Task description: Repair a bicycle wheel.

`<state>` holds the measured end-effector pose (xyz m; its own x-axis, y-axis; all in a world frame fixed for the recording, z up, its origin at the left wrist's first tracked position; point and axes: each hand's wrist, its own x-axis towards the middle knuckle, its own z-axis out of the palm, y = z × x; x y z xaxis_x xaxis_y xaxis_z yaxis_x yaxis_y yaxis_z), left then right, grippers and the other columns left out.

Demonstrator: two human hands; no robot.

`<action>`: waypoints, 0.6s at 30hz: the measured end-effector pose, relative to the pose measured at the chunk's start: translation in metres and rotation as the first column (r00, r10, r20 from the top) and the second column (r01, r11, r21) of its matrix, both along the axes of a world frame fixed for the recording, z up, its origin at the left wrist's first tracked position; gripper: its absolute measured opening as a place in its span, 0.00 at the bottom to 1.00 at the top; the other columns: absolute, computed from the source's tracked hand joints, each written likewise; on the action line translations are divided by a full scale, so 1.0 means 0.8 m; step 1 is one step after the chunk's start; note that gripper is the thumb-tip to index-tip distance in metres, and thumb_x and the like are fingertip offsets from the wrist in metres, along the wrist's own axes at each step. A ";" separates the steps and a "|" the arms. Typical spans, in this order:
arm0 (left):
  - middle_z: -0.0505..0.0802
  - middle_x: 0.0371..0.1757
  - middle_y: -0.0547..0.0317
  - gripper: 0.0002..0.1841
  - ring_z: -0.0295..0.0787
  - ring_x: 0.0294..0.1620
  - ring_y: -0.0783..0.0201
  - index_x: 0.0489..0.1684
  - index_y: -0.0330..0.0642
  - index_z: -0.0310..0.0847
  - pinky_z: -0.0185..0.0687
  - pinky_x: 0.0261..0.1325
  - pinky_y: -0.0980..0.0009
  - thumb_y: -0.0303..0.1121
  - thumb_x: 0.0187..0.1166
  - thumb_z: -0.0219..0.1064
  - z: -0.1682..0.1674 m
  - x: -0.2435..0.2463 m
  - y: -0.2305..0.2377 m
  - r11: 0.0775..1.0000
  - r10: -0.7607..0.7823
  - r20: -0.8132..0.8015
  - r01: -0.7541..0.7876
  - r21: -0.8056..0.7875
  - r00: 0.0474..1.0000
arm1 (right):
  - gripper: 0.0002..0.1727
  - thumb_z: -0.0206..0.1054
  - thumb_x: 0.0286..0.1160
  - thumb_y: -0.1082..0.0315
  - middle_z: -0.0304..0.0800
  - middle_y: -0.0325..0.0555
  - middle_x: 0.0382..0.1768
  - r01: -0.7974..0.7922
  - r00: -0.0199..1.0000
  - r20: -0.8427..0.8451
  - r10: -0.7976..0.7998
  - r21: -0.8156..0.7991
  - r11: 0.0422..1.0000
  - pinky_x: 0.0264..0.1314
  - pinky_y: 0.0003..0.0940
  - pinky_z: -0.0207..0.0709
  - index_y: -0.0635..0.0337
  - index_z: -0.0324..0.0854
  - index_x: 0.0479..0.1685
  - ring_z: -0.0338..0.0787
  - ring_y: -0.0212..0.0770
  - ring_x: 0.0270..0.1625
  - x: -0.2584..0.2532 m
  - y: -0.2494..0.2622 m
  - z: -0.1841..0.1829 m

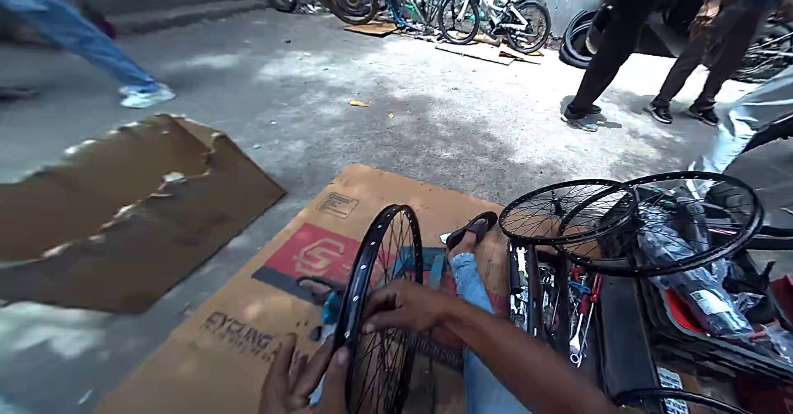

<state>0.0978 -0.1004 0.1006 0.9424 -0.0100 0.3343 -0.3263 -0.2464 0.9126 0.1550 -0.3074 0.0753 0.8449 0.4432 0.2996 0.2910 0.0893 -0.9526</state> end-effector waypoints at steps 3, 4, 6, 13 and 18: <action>0.96 0.56 0.48 0.36 0.96 0.50 0.70 0.78 0.17 0.63 0.92 0.56 0.75 0.28 0.73 0.73 0.003 0.009 -0.010 0.998 0.057 -0.001 -0.057 0.000 0.998 | 0.10 0.68 0.80 0.71 0.91 0.42 0.35 0.005 1.000 -0.004 -0.005 0.031 1.000 0.41 0.24 0.81 0.72 0.87 0.46 0.85 0.24 0.34 0.009 0.000 -0.008; 0.97 0.54 0.52 0.35 0.97 0.48 0.70 0.79 0.20 0.64 0.93 0.53 0.75 0.29 0.73 0.73 0.005 0.010 -0.012 0.998 0.059 -0.012 -0.059 -0.008 0.998 | 0.10 0.69 0.80 0.70 0.92 0.41 0.35 0.043 0.999 0.005 -0.044 0.061 0.997 0.41 0.24 0.81 0.71 0.88 0.45 0.85 0.24 0.34 0.007 0.002 -0.013; 0.98 0.53 0.54 0.34 0.98 0.48 0.66 0.79 0.24 0.66 0.94 0.52 0.73 0.30 0.73 0.72 0.008 0.014 -0.015 0.999 0.032 -0.034 -0.033 -0.034 0.999 | 0.09 0.71 0.78 0.69 0.94 0.41 0.38 0.150 0.988 0.009 -0.153 0.150 0.977 0.43 0.24 0.84 0.69 0.90 0.44 0.87 0.24 0.36 -0.001 0.010 -0.024; 0.97 0.53 0.57 0.34 0.96 0.47 0.62 0.91 0.50 0.62 0.92 0.48 0.71 0.31 0.80 0.63 0.020 0.049 -0.007 0.978 -0.209 -0.229 0.208 -0.029 0.951 | 0.07 0.72 0.74 0.73 0.92 0.57 0.62 0.765 0.527 -0.065 -0.848 0.471 0.440 0.63 0.38 0.90 0.65 0.93 0.44 0.93 0.45 0.64 -0.033 0.141 -0.050; 0.93 0.65 0.59 0.33 0.94 0.56 0.63 0.92 0.54 0.59 0.92 0.54 0.69 0.32 0.84 0.61 0.019 0.069 0.009 0.947 -0.315 -0.240 0.322 -0.011 0.918 | 0.06 0.74 0.71 0.72 0.93 0.56 0.61 0.838 0.424 0.008 -0.906 0.377 0.395 0.63 0.38 0.91 0.65 0.94 0.41 0.94 0.44 0.63 -0.023 0.152 -0.050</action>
<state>0.1527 -0.0931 0.1161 0.9394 -0.3284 0.0987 -0.1686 -0.1916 0.9669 0.1368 -0.1854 0.0356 0.6259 -0.6360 0.4514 0.5264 -0.0826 -0.8462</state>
